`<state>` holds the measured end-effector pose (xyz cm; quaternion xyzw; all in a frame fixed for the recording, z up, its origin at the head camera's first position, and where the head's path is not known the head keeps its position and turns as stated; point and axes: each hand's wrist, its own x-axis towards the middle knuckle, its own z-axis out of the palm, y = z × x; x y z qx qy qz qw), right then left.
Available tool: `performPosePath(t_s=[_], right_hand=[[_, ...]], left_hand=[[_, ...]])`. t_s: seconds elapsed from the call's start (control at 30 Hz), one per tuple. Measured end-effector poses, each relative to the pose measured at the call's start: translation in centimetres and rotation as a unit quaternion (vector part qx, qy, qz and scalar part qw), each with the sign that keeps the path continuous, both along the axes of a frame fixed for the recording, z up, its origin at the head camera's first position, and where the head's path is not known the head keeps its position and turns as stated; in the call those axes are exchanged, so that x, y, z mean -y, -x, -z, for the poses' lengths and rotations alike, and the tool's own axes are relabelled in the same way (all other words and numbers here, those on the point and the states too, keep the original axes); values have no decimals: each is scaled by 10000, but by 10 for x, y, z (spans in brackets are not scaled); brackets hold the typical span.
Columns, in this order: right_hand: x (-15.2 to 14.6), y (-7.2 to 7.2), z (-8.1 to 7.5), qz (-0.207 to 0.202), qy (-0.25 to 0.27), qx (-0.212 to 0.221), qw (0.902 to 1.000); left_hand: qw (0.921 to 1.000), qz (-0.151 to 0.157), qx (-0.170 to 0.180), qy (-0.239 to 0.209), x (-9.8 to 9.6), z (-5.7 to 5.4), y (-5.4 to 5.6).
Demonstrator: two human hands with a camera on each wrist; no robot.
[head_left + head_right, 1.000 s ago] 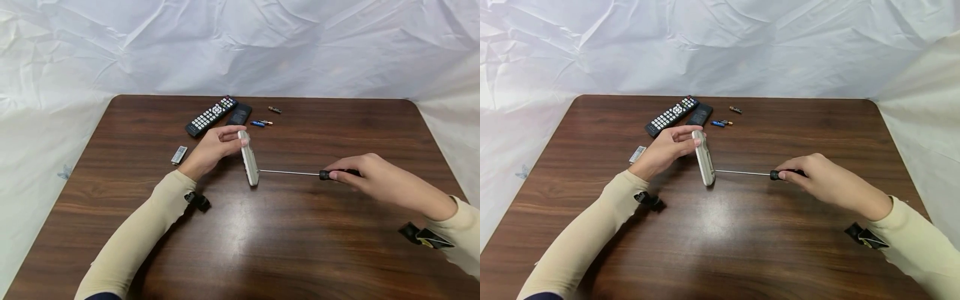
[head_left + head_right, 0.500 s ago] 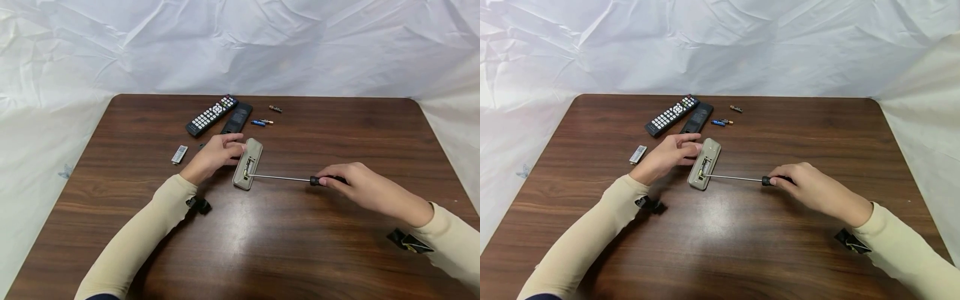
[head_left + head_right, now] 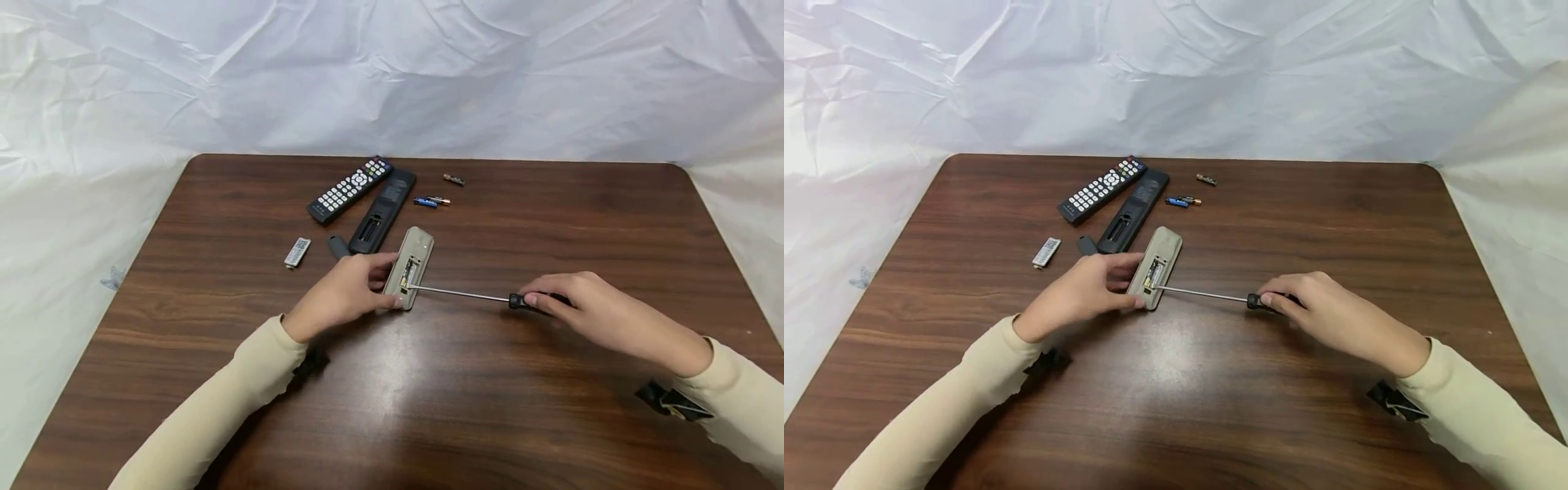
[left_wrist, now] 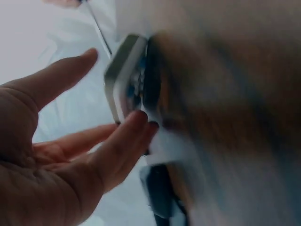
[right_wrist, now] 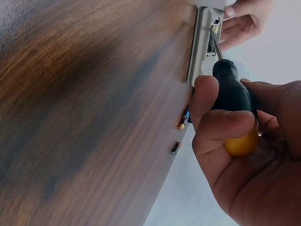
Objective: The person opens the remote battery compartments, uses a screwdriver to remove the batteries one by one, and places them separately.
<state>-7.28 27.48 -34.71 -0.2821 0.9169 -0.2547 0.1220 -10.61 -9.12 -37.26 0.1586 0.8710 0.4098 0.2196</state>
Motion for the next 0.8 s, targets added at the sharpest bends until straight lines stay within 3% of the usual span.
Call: performPosePath(t_s=[0.13,0.23,0.43,0.53,0.63,0.7,0.8], right_hand=[[0,-2,1,25,-132,-83,9999],[2,-4,1,-38,-180,-221,9996],[6,-12,0,-138,-276,-752,9967],[7,-15,1,-238,-284,-1165,9925],[7,-17,2,-300,-191,-1569,9870],[6,-17,3,-310,-130,-1734,9843],[6,-17,4,-274,-137,-1728,9845]], left_hand=[[9899,74,-1075,921,-13,2,-13],[9751,99,-1771,1332,-21,5,-20],[9419,99,-2765,1905,-29,13,-30],[9241,47,-3118,2208,-32,15,-35],[9112,-9,-3350,2396,-33,16,-39],[9065,-75,-3416,2480,-33,17,-41],[9067,-203,-3379,2518,-34,17,-40]])
